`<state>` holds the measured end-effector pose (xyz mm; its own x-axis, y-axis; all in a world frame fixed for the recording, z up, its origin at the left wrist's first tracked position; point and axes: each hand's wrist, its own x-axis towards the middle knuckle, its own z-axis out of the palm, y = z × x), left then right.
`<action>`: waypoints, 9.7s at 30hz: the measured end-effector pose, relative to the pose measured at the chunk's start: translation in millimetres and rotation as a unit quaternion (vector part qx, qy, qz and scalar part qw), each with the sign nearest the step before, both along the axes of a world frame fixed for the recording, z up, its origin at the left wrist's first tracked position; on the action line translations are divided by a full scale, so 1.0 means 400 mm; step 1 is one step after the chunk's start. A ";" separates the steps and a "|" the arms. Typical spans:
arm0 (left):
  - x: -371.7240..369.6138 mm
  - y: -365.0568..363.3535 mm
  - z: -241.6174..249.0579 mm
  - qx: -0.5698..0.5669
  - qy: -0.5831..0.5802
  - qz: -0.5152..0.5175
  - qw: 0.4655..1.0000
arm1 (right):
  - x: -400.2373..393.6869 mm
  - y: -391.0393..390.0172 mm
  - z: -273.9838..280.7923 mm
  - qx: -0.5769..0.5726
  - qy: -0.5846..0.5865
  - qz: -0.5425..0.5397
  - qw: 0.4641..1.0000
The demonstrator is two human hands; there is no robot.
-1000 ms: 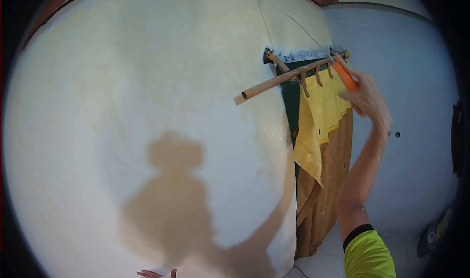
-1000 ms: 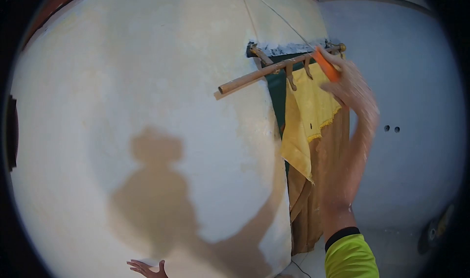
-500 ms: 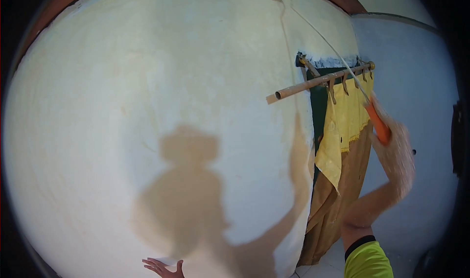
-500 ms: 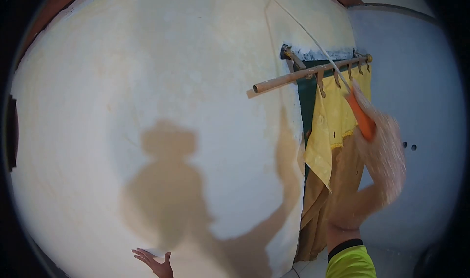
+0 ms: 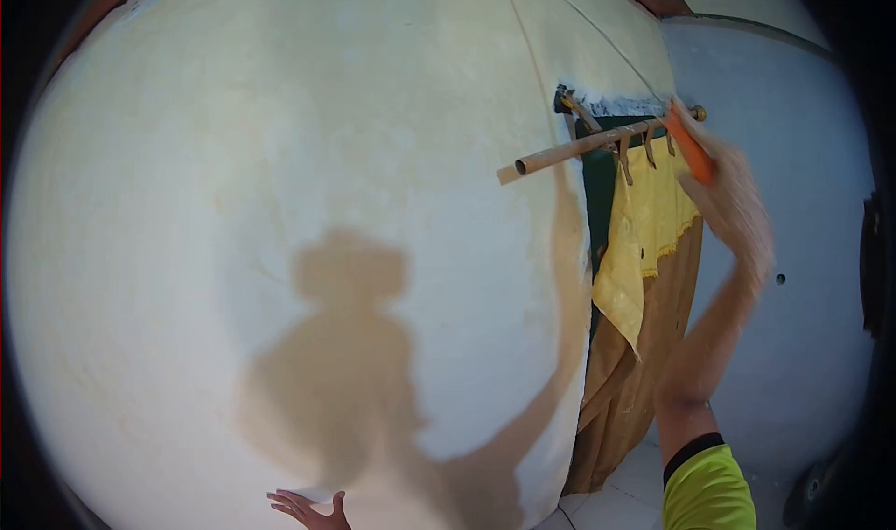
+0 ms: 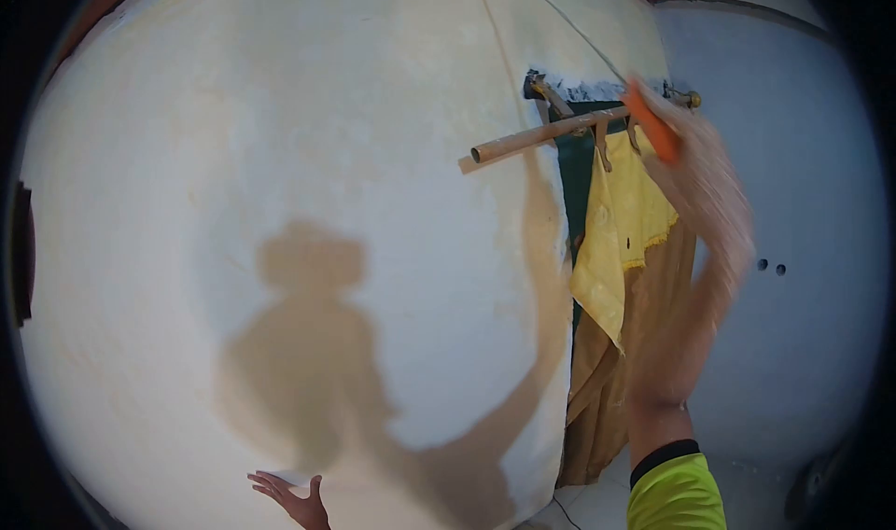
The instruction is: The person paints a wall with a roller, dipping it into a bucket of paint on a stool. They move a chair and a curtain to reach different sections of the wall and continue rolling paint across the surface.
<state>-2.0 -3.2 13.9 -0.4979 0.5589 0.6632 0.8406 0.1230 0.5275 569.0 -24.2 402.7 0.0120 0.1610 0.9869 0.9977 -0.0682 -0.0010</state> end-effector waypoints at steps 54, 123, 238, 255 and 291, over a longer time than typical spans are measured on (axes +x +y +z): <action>-0.035 -0.059 0.026 -0.010 0.010 -0.092 0.996 | -0.767 0.037 -0.169 -0.138 0.106 0.391 0.904; -0.537 -1.312 -2.162 -0.523 -0.170 0.500 0.669 | -1.321 -0.553 -2.421 -0.484 -0.065 0.670 0.559; -0.518 -4.072 -2.119 0.326 -0.741 0.442 0.386 | -2.608 -3.231 -2.336 -0.500 -0.687 0.465 0.249; -0.270 -4.168 -2.198 0.244 -0.719 0.521 0.389 | -2.494 -3.192 -2.015 -0.518 -0.687 0.441 0.255; -0.107 -4.078 -2.240 0.299 -0.716 0.504 0.379 | -1.997 -3.034 -2.394 -0.580 -0.470 0.542 0.386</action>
<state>-44.8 -1634.5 -882.2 -0.3470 -0.4312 -0.8328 -0.6759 -0.5006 0.5408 -229.8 -1238.0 -554.8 -0.9583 -0.0913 -0.2708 -0.0372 0.9793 -0.1988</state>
